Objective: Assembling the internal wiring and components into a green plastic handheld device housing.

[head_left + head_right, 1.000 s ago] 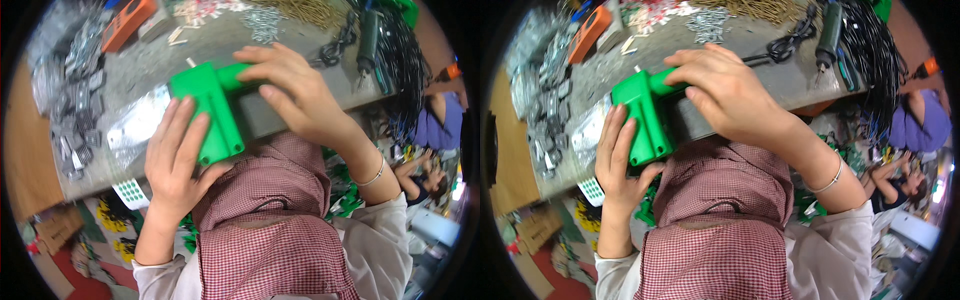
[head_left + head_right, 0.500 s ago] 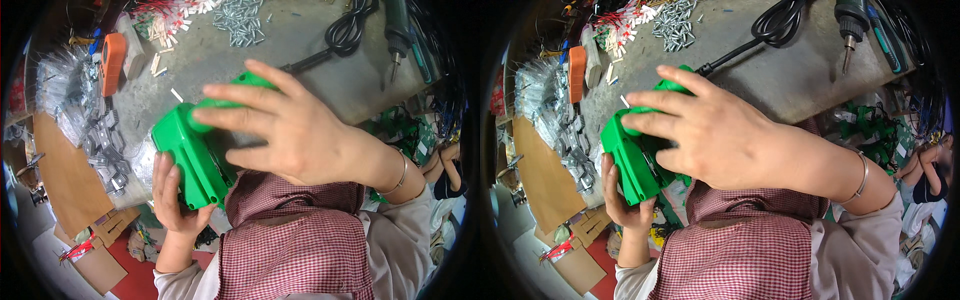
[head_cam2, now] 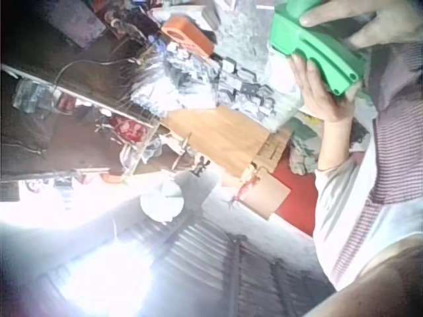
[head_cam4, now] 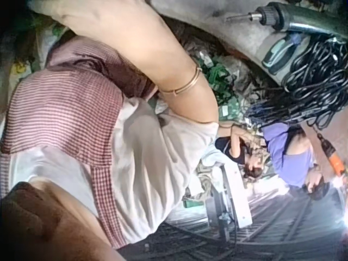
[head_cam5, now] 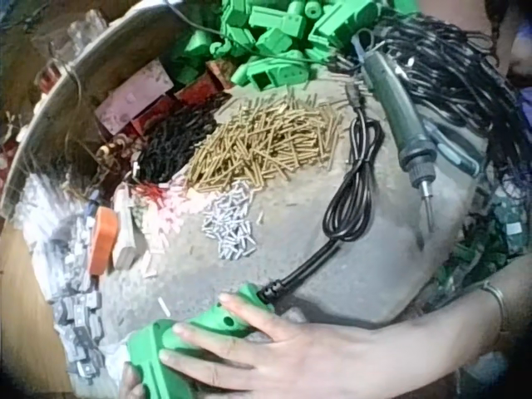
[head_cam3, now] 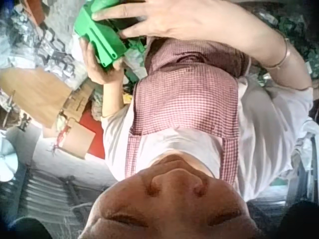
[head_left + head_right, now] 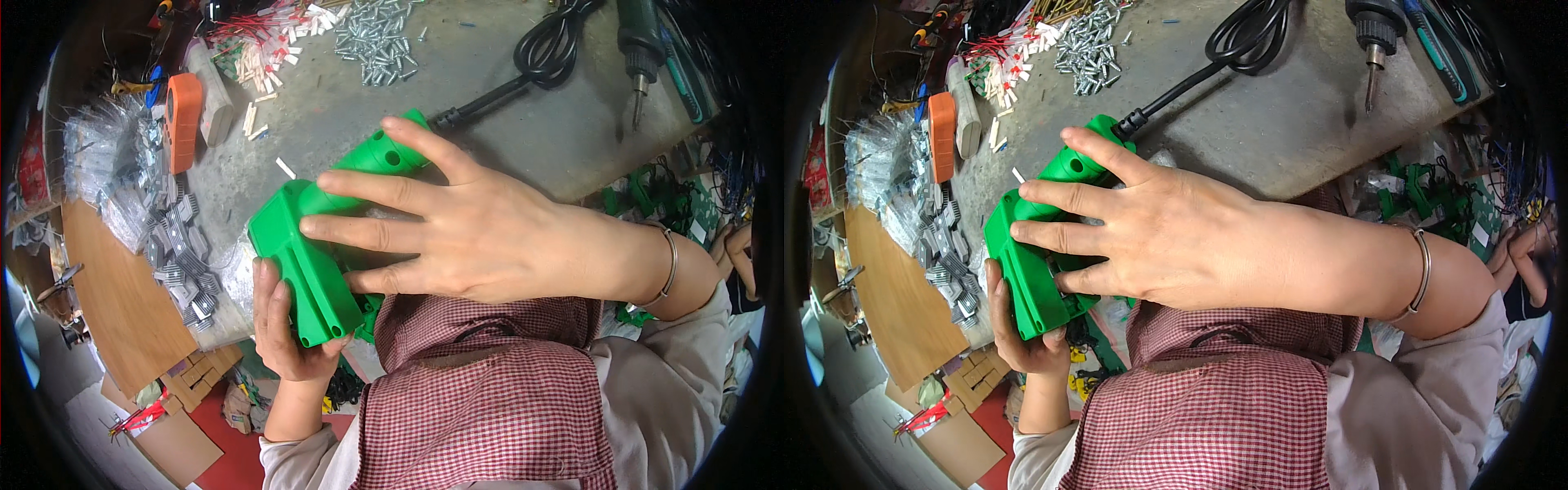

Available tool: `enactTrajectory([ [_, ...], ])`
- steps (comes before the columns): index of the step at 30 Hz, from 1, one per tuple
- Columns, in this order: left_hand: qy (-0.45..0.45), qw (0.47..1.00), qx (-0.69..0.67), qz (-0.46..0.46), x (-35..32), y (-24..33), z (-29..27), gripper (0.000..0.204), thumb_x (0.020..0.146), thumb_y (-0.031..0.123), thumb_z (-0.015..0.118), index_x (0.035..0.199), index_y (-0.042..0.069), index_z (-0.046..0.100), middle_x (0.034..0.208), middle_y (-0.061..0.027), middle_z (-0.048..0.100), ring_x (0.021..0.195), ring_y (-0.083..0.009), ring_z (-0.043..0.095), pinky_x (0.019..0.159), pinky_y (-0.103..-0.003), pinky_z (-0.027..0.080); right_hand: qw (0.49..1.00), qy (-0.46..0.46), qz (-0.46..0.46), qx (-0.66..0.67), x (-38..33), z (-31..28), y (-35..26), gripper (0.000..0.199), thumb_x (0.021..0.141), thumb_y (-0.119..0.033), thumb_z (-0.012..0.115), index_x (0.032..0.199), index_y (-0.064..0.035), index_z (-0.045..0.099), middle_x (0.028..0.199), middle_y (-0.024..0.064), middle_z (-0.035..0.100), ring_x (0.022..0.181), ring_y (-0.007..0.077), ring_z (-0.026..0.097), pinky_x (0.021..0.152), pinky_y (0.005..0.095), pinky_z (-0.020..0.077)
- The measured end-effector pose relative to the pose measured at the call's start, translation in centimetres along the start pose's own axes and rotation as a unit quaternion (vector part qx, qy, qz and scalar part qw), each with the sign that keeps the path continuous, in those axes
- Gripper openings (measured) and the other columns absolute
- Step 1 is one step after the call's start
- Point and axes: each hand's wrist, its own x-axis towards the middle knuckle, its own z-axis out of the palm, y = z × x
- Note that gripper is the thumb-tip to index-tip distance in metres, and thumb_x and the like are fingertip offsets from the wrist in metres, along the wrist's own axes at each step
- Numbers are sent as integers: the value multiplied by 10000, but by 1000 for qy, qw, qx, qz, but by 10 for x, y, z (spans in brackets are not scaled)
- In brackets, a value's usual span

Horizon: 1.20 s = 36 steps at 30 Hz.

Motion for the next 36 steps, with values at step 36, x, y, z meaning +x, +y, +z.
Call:
enactTrajectory([
  [36,-65,996,30,59,-5,2,4,890,776,169,830,1488,33,312,1455,-338,404,1332,-504,436,1094,-569,373,998,41,38,3,-2,0,-3,216,753,-121,666,960,-86,713,1351,98,583,1338,239,484,1162,510,279],
])
